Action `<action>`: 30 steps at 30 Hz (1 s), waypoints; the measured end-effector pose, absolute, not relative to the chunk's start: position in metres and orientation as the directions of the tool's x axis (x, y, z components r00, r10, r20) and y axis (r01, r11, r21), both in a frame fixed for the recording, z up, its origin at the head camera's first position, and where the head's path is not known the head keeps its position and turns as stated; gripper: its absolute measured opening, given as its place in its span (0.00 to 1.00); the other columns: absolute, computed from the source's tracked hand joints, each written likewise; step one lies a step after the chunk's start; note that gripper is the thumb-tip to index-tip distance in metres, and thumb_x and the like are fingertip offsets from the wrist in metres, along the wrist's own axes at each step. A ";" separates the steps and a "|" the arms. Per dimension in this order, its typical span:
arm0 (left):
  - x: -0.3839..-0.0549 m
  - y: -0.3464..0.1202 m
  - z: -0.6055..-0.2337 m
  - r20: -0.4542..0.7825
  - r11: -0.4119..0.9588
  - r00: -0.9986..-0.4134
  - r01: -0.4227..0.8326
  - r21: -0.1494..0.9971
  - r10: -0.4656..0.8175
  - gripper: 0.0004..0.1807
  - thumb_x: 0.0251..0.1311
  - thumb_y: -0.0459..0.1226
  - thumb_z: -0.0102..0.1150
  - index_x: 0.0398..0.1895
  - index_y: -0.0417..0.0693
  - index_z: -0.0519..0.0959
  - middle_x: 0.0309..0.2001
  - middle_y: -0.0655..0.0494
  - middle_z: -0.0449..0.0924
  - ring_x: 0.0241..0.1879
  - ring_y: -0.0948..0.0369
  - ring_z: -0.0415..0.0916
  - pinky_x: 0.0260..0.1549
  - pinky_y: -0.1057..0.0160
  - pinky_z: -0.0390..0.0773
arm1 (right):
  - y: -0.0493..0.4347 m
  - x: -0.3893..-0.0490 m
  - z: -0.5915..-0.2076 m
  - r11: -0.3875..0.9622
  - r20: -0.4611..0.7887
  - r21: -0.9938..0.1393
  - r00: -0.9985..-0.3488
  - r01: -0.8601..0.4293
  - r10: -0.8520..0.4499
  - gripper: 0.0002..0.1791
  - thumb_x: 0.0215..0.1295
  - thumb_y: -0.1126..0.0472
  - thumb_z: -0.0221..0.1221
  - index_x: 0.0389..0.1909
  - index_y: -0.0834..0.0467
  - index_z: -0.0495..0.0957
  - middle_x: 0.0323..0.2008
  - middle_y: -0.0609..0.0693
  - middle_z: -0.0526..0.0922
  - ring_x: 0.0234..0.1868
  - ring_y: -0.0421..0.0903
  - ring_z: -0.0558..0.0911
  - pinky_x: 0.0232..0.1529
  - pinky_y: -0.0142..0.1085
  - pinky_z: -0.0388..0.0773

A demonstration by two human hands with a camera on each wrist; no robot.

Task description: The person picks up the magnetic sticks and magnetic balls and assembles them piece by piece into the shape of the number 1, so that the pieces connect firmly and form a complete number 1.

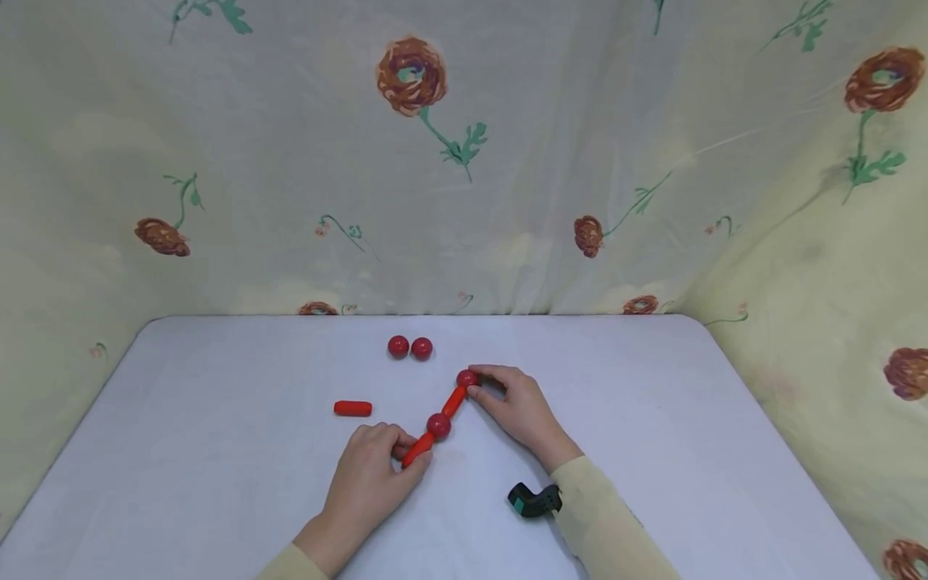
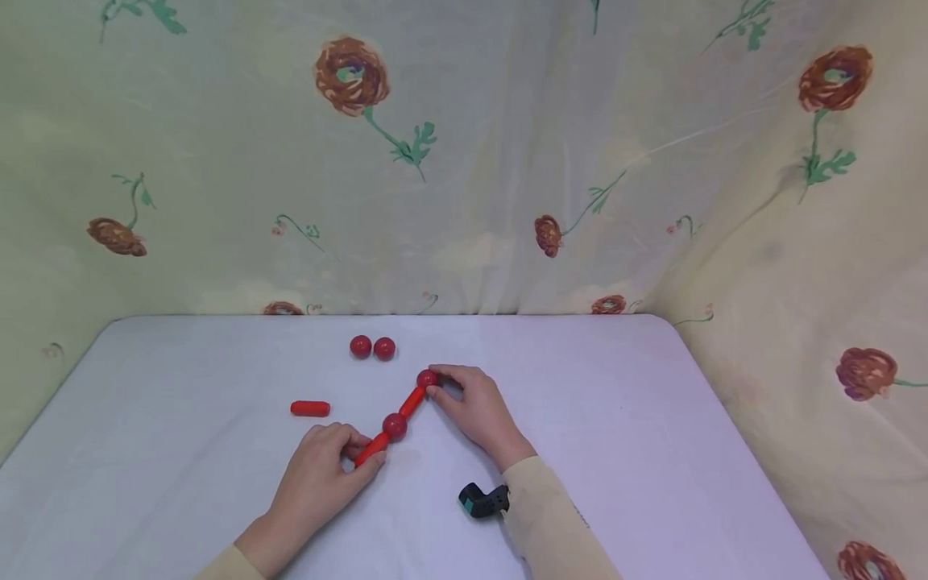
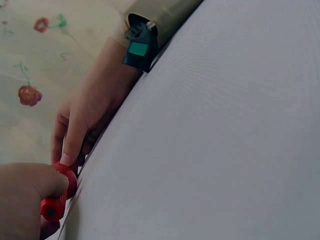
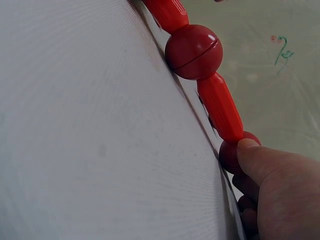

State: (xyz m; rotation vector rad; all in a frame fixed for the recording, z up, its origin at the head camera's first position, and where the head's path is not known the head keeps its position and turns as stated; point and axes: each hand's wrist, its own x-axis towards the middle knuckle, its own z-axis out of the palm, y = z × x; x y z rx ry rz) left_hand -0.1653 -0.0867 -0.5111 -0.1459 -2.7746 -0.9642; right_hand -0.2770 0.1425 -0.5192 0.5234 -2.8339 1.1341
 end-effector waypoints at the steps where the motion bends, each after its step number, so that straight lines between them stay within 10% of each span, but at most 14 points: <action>1: -0.165 -0.087 -0.511 0.223 0.782 -0.974 0.160 0.602 0.028 0.13 0.50 0.48 0.75 0.32 0.54 0.82 0.25 0.69 0.72 0.33 0.64 0.66 0.29 0.65 0.72 | 0.143 -0.277 -0.519 0.677 0.162 -0.662 -0.943 -0.323 -0.291 0.22 0.65 0.47 0.64 0.60 0.45 0.79 0.54 0.40 0.81 0.59 0.42 0.76 0.60 0.45 0.72; 30: -0.165 -0.086 -0.513 0.229 0.796 -0.973 0.151 0.586 0.016 0.13 0.50 0.47 0.75 0.31 0.54 0.81 0.24 0.68 0.71 0.32 0.64 0.66 0.28 0.66 0.72 | 0.145 -0.274 -0.520 0.651 0.234 -0.664 -0.929 -0.368 -0.286 0.23 0.65 0.49 0.66 0.60 0.46 0.79 0.54 0.42 0.81 0.57 0.43 0.77 0.57 0.44 0.75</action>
